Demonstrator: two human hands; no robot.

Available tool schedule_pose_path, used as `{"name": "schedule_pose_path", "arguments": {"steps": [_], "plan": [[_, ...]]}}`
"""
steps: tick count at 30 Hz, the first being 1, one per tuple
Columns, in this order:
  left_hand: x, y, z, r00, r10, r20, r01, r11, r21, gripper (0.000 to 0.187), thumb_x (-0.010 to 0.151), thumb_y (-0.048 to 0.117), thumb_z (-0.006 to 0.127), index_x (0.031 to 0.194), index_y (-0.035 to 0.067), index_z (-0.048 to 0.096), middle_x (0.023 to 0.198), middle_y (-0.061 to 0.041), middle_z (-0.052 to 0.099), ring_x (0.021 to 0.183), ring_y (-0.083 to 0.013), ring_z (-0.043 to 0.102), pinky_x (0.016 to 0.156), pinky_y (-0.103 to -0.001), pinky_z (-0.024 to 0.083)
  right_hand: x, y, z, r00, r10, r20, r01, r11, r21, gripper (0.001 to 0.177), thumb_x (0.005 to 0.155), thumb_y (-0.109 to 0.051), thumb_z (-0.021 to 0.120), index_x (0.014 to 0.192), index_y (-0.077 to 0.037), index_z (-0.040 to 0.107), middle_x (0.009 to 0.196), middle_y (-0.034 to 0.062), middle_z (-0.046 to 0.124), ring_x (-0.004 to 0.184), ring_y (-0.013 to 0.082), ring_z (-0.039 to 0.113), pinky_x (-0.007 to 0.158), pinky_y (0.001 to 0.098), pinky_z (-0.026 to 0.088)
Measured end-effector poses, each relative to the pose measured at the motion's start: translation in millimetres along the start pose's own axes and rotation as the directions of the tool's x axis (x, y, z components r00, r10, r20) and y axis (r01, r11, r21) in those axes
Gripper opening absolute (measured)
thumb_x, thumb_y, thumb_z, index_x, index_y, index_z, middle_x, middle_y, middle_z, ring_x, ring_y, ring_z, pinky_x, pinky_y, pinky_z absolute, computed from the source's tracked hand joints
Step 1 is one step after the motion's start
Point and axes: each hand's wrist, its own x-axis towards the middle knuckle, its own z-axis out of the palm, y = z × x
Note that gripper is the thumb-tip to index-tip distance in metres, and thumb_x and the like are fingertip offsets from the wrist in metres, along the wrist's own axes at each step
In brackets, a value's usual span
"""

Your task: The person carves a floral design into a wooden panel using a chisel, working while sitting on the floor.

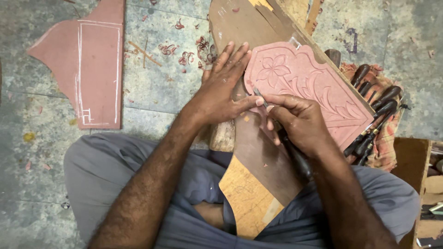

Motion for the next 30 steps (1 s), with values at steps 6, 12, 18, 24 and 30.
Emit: {"name": "schedule_pose_path", "arguments": {"steps": [6,12,18,24,30], "plan": [[2,-8,-2,0.998,0.058,0.003,-0.058,0.998,-0.003,0.104,0.087,0.063,0.071,0.165,0.019,0.018,0.175,0.004,0.007,0.16,-0.0203,-0.006,0.123,-0.068,0.007,-2,4,30,0.985,0.023,-0.171,-0.016,0.999,0.042,0.027,0.098,-0.003,0.057,0.12,0.004,0.071,0.082,0.0053,0.075,0.051,0.0085,0.056,0.045,0.0238,0.049],[0,-2,1,0.999,-0.014,-0.047,0.012,1.0,-0.029,0.092,0.086,0.054,0.074,0.159,0.019,0.029,0.17,0.004,0.017,0.158,-0.0208,0.004,0.12,-0.068,0.01,-6,-5,12,0.978,0.056,-0.199,-0.038,0.995,0.096,0.031,0.098,-0.005,0.056,0.126,0.003,0.066,0.071,0.0056,0.067,0.046,0.0101,0.057,0.04,0.0242,0.046],[9,-18,41,0.918,0.06,-0.391,-0.061,0.998,0.01,0.044,0.113,0.034,0.056,0.156,0.023,0.052,0.169,0.011,0.042,0.164,-0.0152,0.026,0.134,-0.055,0.028,-9,-9,-5,0.992,0.087,-0.096,-0.089,0.996,-0.01,0.034,0.096,0.001,0.056,0.127,0.003,0.068,0.07,0.0063,0.066,0.046,0.0119,0.057,0.043,0.025,0.047],[1,-10,14,0.983,0.041,-0.178,-0.045,0.999,-0.02,0.087,0.088,0.055,0.071,0.159,0.014,0.04,0.171,-0.001,0.027,0.16,-0.0248,0.011,0.122,-0.068,0.014,-6,-12,-3,0.995,0.099,-0.017,-0.1,0.994,-0.05,0.032,0.097,0.0,0.056,0.126,0.001,0.071,0.069,0.0064,0.066,0.046,0.0118,0.056,0.043,0.0258,0.046],[2,6,8,0.994,-0.023,-0.105,0.028,0.998,0.049,0.12,0.071,0.081,0.075,0.161,0.014,0.029,0.172,0.0,0.017,0.159,-0.0216,0.003,0.122,-0.069,0.009,-2,-23,-10,0.991,0.135,0.004,-0.132,0.975,-0.177,0.033,0.096,0.001,0.056,0.124,0.0,0.072,0.067,0.0075,0.066,0.044,0.0129,0.057,0.04,0.0274,0.047]]}}
